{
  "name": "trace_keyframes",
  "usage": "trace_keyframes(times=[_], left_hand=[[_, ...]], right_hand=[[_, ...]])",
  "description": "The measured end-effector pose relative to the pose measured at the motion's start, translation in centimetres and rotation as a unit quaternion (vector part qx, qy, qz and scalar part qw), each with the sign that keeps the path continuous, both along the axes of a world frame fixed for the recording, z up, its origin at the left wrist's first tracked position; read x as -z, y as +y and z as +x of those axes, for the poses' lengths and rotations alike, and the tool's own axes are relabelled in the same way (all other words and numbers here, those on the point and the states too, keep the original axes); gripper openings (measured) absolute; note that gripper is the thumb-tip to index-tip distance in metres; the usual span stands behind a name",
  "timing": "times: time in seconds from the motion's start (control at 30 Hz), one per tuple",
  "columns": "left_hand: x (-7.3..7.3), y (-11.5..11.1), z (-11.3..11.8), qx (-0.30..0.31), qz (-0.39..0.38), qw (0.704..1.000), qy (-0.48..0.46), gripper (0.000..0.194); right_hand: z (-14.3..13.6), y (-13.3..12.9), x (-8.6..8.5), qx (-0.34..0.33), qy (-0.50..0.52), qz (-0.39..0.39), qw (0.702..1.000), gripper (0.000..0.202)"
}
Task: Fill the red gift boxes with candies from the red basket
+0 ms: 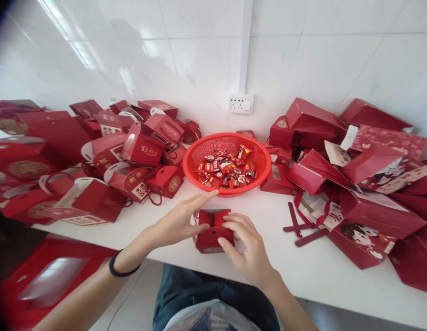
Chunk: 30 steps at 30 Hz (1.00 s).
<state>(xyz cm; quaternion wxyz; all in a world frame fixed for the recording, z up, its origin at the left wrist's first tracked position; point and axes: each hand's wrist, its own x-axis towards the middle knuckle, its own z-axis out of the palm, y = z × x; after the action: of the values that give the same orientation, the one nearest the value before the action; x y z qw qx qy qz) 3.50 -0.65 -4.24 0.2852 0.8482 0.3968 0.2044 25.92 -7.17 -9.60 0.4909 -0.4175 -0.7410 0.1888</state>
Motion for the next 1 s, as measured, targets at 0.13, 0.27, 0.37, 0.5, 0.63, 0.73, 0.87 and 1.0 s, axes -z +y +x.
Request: trace_keyframes(times=[0.13,0.27,0.37,0.5,0.63,0.73,0.87,1.0], left_hand=[[0.2,0.1,-0.3,-0.012,0.010,1.000,-0.017,0.052],[-0.1,-0.2,-0.5,0.016,0.039,0.998,-0.041,0.028],[-0.1,-0.6,-0.5,0.018,0.050,0.998,-0.016,0.045],[0.3,-0.9,-0.6,0.027,0.010,1.000,0.005,0.050],[0.5,-0.9,-0.7,0.029,-0.043,0.999,0.014,0.045],[0.4,-1.1,-0.7,0.006,-0.079,0.995,0.061,0.053],[0.5,-1.3,-0.8,-0.008,-0.104,0.992,0.075,0.061],[0.8,-0.9,-0.6,-0.017,-0.085,0.996,0.027,0.054]], right_hand=[[-0.8,0.3,0.5,0.043,0.015,0.005,0.999,0.023],[-1.1,0.4,1.1,0.052,0.021,0.002,0.998,0.023],[-1.3,0.4,1.6,0.058,0.032,0.004,0.998,0.026],[-1.1,0.9,2.2,0.089,0.060,-0.016,0.994,0.029],[-0.1,2.0,2.4,0.082,0.089,-0.139,0.983,0.050],[0.7,2.8,2.0,0.041,0.062,-0.227,0.971,0.056],[1.6,3.2,1.0,0.030,0.071,-0.286,0.955,0.051],[2.8,3.2,-1.4,0.004,0.213,-0.269,0.939,0.040]])
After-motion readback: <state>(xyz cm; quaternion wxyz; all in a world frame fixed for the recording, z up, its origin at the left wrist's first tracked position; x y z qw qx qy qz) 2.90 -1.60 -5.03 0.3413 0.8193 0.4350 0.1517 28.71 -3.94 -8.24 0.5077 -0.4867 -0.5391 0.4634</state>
